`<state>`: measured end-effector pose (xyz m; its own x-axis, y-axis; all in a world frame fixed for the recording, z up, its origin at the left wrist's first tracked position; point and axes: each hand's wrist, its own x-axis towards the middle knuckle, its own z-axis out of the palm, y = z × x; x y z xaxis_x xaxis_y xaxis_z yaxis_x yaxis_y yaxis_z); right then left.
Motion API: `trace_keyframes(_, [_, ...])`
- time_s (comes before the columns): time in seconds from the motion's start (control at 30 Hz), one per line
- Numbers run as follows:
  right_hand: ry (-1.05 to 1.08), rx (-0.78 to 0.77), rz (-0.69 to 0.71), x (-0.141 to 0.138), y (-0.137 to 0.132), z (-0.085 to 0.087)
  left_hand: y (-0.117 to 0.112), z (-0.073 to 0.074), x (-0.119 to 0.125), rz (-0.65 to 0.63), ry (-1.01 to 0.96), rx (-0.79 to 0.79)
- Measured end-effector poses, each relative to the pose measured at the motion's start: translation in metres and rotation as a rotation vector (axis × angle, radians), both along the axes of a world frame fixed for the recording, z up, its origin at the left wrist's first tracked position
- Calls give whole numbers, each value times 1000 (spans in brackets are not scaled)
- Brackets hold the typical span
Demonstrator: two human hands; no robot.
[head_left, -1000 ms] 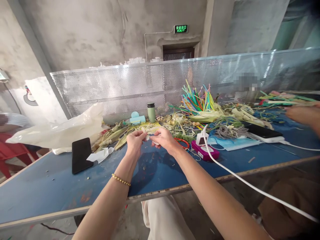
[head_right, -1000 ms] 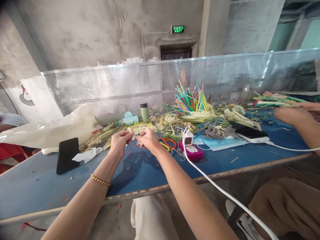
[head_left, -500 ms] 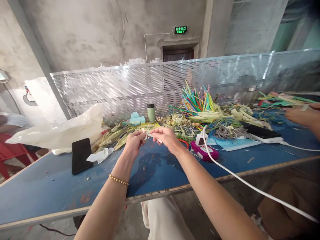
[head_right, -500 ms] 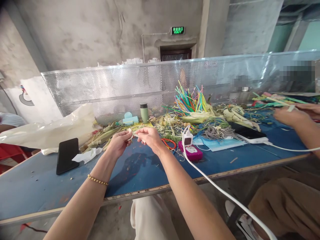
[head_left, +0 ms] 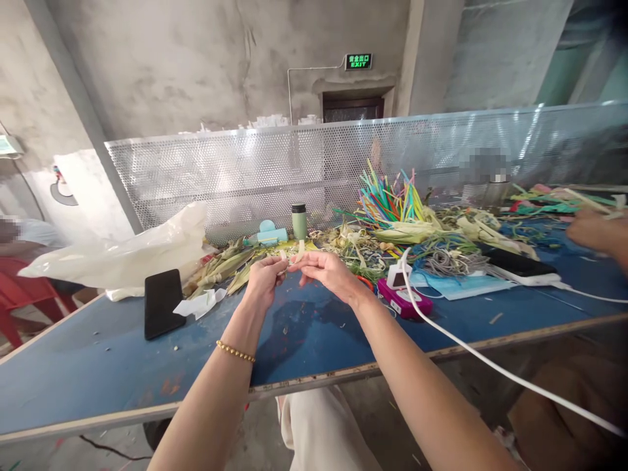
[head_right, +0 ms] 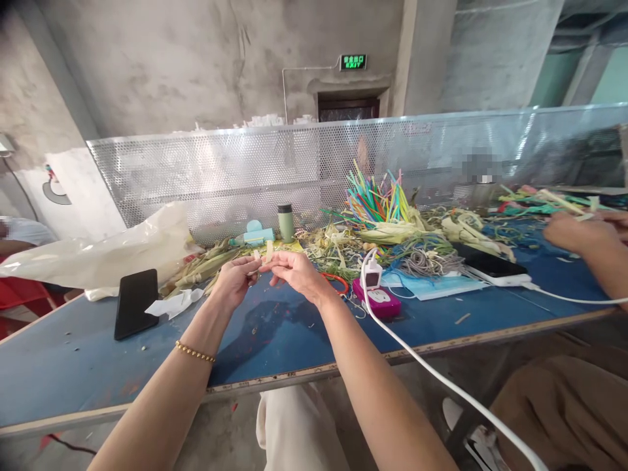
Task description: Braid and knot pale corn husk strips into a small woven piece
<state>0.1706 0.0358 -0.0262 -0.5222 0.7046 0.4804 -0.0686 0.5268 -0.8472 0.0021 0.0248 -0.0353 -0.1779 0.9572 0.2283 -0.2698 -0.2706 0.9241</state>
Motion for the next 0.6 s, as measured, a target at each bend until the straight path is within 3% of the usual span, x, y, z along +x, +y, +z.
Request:
trace_keyframes(0.17, [-95, 211, -325, -8, 5, -6, -1, 0, 2, 19, 36, -5])
trace_keyframes(0.27, [-113, 317, -354, -12, 6, -10, -1, 0, 3, 33, 43, 3])
trace_keyframes(0.43, [-151, 670, -386, -12, 4, -12, -1, 0, 3, 31, 35, -31])
trace_keyframes(0.6, [-235, 841, -579, -10, 0, -9, -4, 2, 4, 49, 82, -28])
